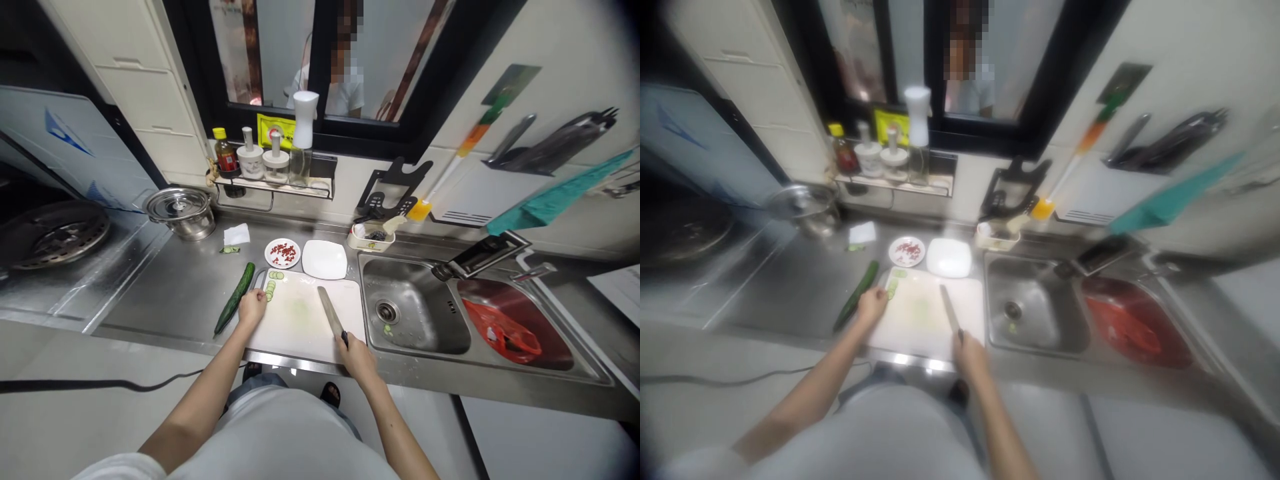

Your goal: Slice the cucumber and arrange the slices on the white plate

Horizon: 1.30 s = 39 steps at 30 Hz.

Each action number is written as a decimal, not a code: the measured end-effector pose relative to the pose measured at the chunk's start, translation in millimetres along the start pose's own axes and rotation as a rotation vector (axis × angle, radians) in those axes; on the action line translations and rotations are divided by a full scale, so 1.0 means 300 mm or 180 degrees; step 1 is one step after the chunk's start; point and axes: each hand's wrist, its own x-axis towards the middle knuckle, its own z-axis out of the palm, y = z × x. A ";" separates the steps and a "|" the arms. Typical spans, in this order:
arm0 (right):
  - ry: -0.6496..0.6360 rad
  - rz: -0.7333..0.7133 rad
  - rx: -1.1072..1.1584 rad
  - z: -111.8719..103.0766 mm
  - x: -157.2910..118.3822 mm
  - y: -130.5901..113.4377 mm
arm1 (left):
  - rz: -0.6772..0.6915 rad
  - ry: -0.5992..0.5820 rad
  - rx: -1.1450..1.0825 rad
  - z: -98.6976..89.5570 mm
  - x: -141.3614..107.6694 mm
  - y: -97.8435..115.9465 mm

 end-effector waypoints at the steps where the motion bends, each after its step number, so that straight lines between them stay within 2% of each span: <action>1: 0.0007 -0.0006 0.0017 0.001 0.001 0.002 | -0.0019 -0.0005 -0.0016 -0.002 0.002 0.001; 5: 0.0010 -0.0008 0.0073 0.003 0.002 0.005 | 0.0035 0.0105 -0.0172 -0.006 0.016 0.022; 9: 0.0015 0.0006 0.0108 -0.002 0.001 0.003 | 0.0163 0.0146 -0.0219 -0.005 0.054 0.071; 17: -0.0017 0.0011 0.0146 -0.003 0.005 0.004 | 0.0405 -0.0090 0.0176 0.015 0.154 0.164; 21: 0.0016 0.0011 0.0104 0.007 0.012 0.010 | 0.0539 -0.0221 0.0494 0.029 0.174 0.179; 26: 0.0019 0.0009 0.0078 0.013 0.013 0.014 | 0.0666 -0.0133 0.0533 0.035 0.176 0.181; 30: 0.0048 0.0010 0.0115 0.011 0.012 0.014 | 0.0584 -0.0108 0.0313 0.028 0.169 0.190; 35: 0.0069 -0.0023 0.0145 0.017 0.017 0.020 | 0.0341 -0.0194 -0.0312 0.032 0.144 0.208; 39: 0.0102 -0.0038 0.0137 0.028 0.023 0.026 | 0.0258 -0.0431 -0.0724 0.054 0.116 0.207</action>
